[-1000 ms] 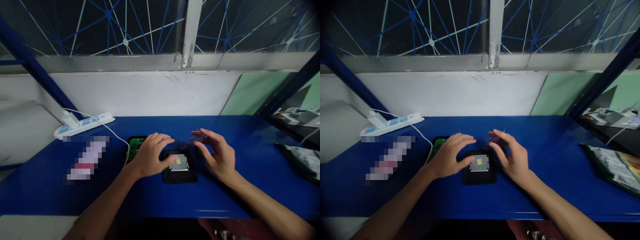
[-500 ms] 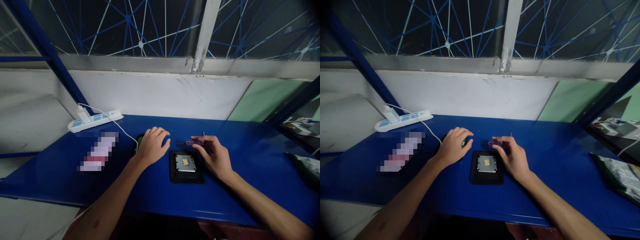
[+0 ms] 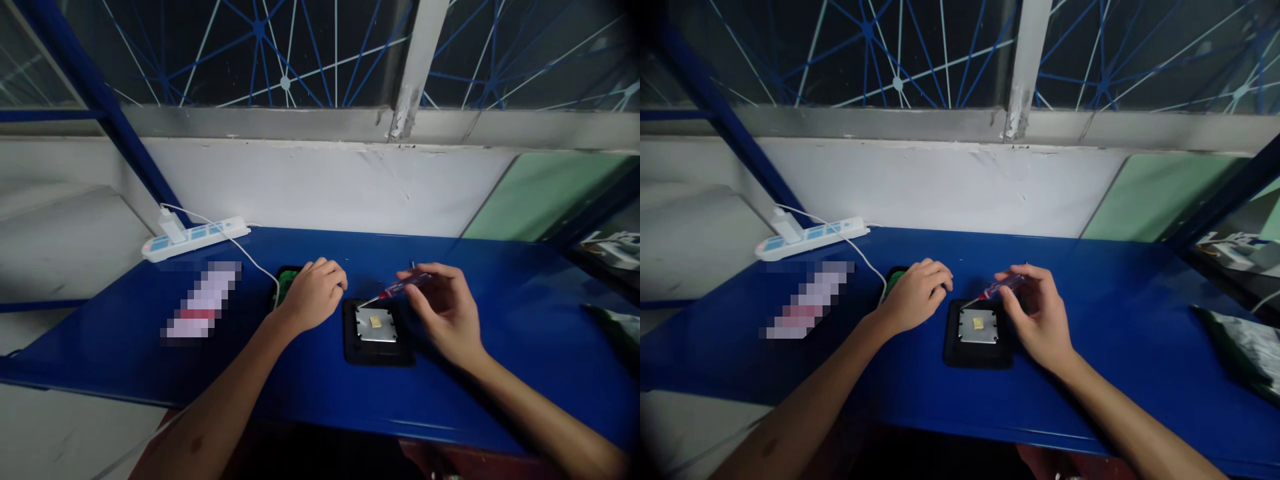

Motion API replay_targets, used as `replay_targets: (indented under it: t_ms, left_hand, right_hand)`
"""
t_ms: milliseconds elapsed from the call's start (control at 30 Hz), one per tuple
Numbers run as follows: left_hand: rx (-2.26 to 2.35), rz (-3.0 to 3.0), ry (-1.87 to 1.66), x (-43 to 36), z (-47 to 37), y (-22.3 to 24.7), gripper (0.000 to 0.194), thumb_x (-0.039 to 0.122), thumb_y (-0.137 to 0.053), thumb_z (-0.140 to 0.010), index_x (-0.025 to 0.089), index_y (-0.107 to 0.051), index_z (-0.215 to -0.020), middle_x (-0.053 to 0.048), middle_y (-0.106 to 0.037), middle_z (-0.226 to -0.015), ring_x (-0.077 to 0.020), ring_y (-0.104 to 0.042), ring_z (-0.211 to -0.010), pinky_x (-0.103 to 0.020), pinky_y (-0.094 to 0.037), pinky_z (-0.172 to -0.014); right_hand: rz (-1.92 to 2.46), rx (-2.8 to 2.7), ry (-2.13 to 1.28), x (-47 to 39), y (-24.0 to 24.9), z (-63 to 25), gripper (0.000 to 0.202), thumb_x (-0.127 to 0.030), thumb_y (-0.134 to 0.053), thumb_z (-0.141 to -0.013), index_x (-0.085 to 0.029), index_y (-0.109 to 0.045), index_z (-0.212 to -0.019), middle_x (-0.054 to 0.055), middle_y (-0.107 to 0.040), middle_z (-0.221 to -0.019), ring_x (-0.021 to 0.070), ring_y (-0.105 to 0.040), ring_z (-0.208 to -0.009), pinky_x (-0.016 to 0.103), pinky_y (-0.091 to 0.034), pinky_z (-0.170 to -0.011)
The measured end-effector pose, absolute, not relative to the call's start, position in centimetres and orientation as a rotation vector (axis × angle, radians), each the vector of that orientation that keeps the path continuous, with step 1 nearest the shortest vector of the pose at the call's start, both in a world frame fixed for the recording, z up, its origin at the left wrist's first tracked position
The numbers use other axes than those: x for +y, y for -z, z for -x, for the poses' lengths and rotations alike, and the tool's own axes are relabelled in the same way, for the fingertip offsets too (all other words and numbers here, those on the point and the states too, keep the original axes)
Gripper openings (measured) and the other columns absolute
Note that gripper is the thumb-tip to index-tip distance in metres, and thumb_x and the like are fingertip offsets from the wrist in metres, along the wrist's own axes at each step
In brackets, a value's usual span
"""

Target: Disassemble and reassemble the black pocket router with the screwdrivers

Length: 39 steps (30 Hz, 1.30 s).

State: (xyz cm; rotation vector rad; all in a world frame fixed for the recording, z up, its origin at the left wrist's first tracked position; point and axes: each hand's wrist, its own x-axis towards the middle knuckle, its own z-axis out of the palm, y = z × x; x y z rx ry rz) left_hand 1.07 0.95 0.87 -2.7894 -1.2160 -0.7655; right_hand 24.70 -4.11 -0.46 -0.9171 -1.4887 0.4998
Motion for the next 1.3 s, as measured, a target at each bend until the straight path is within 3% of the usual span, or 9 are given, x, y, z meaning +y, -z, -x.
replay_targets:
  t_ms: [500,1300]
  left_hand:
    - [-1.171,2.861,0.715,0.83,-1.28,-0.76,0.024,0.008,-0.042,-0.087,0.021,-0.060,-0.080,-0.002,-0.067,-0.093,-0.0211,-0.056,-0.088,-0.038,-0.042,-0.078]
    - [-1.152,2.883,0.719,0.92,-1.36,-0.53,0.022,0.006,-0.044,-0.087,0.020,-0.060,-0.081,-0.002,-0.067,-0.094,-0.0205,-0.054,-0.088,-0.036,-0.039,-0.078]
  right_hand:
    - [0.903,-1.555,-0.548,-4.31,0.59,-24.91,0.034,-0.018,-0.066,-0.089,-0.025,-0.053,-0.119,0.003,-0.071,-0.102,0.0149,-0.071,-0.086,0.032,-0.060,-0.079]
    - [0.884,-1.588,-0.632,-4.53,0.64,-25.14,0.036,-0.017,-0.063,-0.090,-0.028,-0.050,-0.121,0.004,-0.069,-0.105,0.0186,-0.073,-0.088,0.038,-0.060,-0.082]
